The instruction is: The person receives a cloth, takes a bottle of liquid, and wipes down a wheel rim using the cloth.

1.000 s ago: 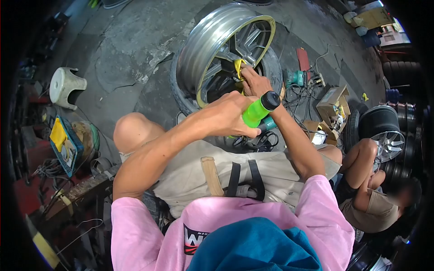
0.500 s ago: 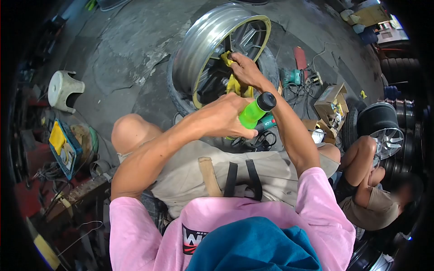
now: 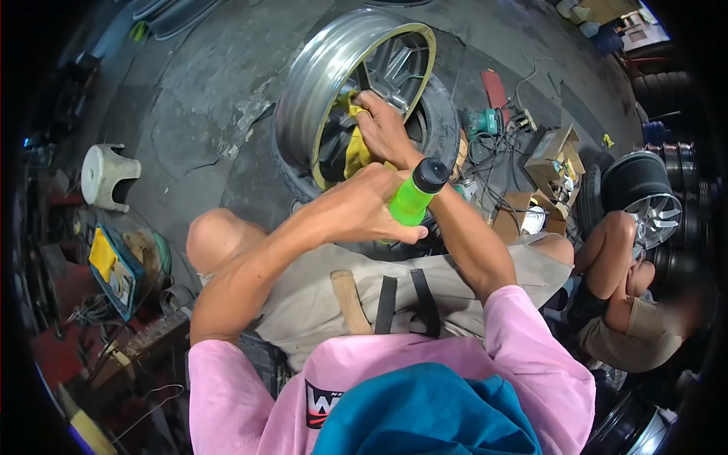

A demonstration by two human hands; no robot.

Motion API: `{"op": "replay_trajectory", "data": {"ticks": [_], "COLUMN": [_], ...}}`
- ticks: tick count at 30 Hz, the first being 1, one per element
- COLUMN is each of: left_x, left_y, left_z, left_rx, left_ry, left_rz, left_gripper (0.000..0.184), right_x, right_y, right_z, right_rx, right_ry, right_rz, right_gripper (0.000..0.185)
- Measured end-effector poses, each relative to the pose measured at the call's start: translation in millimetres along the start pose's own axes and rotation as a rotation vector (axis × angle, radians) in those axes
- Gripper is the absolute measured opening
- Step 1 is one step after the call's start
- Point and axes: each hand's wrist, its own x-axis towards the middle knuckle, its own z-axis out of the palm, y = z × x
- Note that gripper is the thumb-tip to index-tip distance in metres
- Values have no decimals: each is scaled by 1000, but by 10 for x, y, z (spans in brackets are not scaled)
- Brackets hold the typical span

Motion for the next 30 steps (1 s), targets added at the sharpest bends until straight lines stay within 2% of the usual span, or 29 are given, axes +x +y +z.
{"op": "replay_trajectory", "data": {"ticks": [1, 2, 4, 5, 8, 12, 14, 17, 20, 22, 26, 27, 30], "left_x": [-19, -25, -40, -48, -44, -63, -68, -52, -36, -38, -25, -17, -24], "left_y": [6, 14, 20, 22, 33, 77, 55, -4, 12, 53, 14, -2, -8], "left_z": [8, 16, 29, 39, 28, 19, 15, 55, 47, 29, 42, 44, 28], "left_rx": [-22, -21, 25, 24, 34, 5, 24, 9, 12, 33, 43, 46, 35], "left_ry": [-22, -27, 7, 1, 8, -8, -30, -2, -2, -39, -31, -24, -18], "left_rz": [-38, -38, 41, 40, 95, 28, -12, 56, 62, -17, -12, 23, 38], "left_gripper": [48, 48, 47, 47, 45, 45, 45, 45, 46, 47, 47, 48, 48], "right_x": [33, 60, 115, 67, -124, -177, -191, -133, -56, 46, 52, 37, 9], "right_y": [-32, -58, -134, -143, 6, 114, 25, -270, 11, 91, -211, -275, 35], "right_z": [31, 42, 32, 33, 61, -3, 64, 87, 85, -2, -37, -49, -61], "right_rx": [128, 127, 405, 406, 240, -83, 18, 173, 4, -103, 100, 172, 4], "right_ry": [5, 9, -127, -123, -15, 46, 42, 19, 14, 0, -41, -52, -19], "right_rz": [-10, -7, 101, 106, -36, 39, -3, -54, -60, 13, -60, -23, -51], "right_gripper": [21, 21, 20, 20, 18, 21, 18, 17, 20, 24, 22, 24, 19]}}
